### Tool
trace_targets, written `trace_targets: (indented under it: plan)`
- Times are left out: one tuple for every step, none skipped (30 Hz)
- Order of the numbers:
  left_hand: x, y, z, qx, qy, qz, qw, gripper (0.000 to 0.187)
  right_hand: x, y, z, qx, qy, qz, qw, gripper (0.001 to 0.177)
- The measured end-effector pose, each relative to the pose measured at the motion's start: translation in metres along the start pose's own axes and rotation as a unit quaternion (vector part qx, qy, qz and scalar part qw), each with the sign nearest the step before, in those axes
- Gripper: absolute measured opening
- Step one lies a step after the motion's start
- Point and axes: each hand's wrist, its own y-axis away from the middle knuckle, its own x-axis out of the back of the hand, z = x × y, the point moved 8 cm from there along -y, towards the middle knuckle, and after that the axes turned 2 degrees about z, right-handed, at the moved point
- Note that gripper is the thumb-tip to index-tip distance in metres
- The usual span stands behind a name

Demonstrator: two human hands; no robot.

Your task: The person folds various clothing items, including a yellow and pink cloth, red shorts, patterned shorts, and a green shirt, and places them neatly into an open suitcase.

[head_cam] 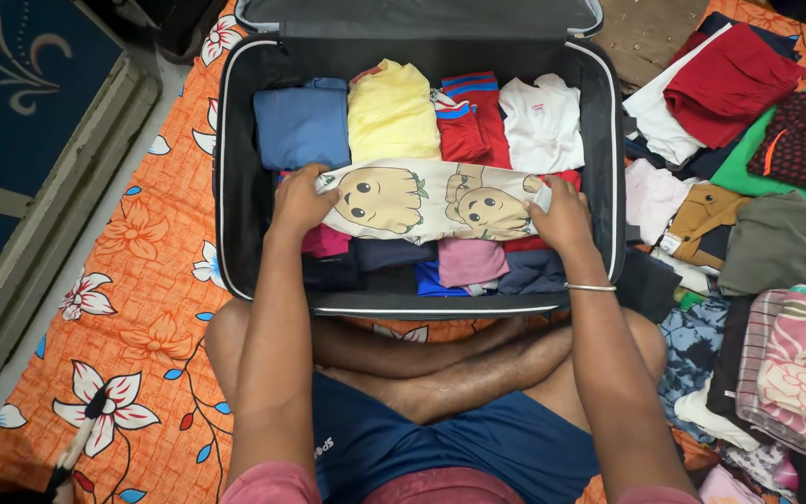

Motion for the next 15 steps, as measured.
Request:
trace_targets:
  plan:
    - [0.002, 0.001, 0.002, -0.001, -0.003, 0.008, 1.0, 0.044, -0.003, 0.0, 0.003, -0.011, 0.007, -0.007, 1.0, 0.056]
    - [0.005, 0.002, 0.004, -0.002, -0.006, 0.015, 1.0, 0.04, -0.007, 0.0, 0.007, -0.023, 0.014, -0.014, 1.0, 0.053]
    - [0.008, 0.003, 0.008, -0.003, -0.009, 0.024, 1.0, 0.036, -0.009, 0.0, 0.009, -0.017, 0.026, -0.015, 0.999, 0.051]
    - [0.011, 0.005, 0.009, 0.015, 0.021, 0.033, 0.999, 0.034, -0.012, 0.0, 0.012, -0.011, 0.037, -0.016, 0.999, 0.048]
    - [0.014, 0.006, 0.01, 0.034, 0.051, 0.043, 0.997, 0.031, -0.015, -0.001, 0.014, -0.004, 0.048, -0.016, 0.999, 0.046]
    - [0.018, 0.007, 0.012, 0.052, 0.081, 0.053, 0.994, 0.029, -0.016, -0.001, 0.016, 0.001, 0.015, -0.008, 1.0, 0.041]
    - [0.018, 0.007, 0.011, 0.078, 0.124, 0.05, 0.988, 0.028, -0.015, -0.001, 0.019, 0.006, -0.016, 0.001, 1.0, 0.037]
    - [0.016, 0.006, 0.01, 0.104, 0.165, 0.047, 0.98, 0.027, -0.013, -0.001, 0.02, 0.011, -0.048, 0.01, 0.999, 0.032]
    - [0.014, 0.006, 0.006, 0.129, 0.207, 0.043, 0.969, 0.027, -0.01, -0.001, 0.024, 0.001, -0.073, 0.023, 0.997, 0.032]
    - [0.013, 0.003, 0.007, 0.107, 0.235, 0.052, 0.965, 0.027, -0.006, 0.0, 0.027, -0.01, -0.098, 0.036, 0.994, 0.032]
    - [0.01, 0.001, 0.006, 0.085, 0.263, 0.061, 0.959, 0.028, -0.003, 0.0, 0.029, -0.02, -0.124, 0.049, 0.991, 0.032]
    - [0.007, -0.001, 0.003, 0.064, 0.291, 0.07, 0.952, 0.028, 0.0, -0.001, 0.031, -0.029, -0.126, 0.054, 0.99, 0.033]
    - [0.002, -0.001, -0.004, 0.058, 0.286, 0.072, 0.954, 0.03, 0.002, 0.0, 0.034, -0.041, -0.129, 0.058, 0.989, 0.033]
    - [-0.003, -0.002, -0.012, 0.051, 0.282, 0.074, 0.955, 0.032, 0.003, 0.002, 0.037, -0.052, -0.132, 0.063, 0.988, 0.034]
    - [-0.01, -0.002, -0.019, 0.045, 0.279, 0.076, 0.956, 0.034, -0.003, 0.003, 0.042, -0.078, -0.124, 0.033, 0.989, 0.041]
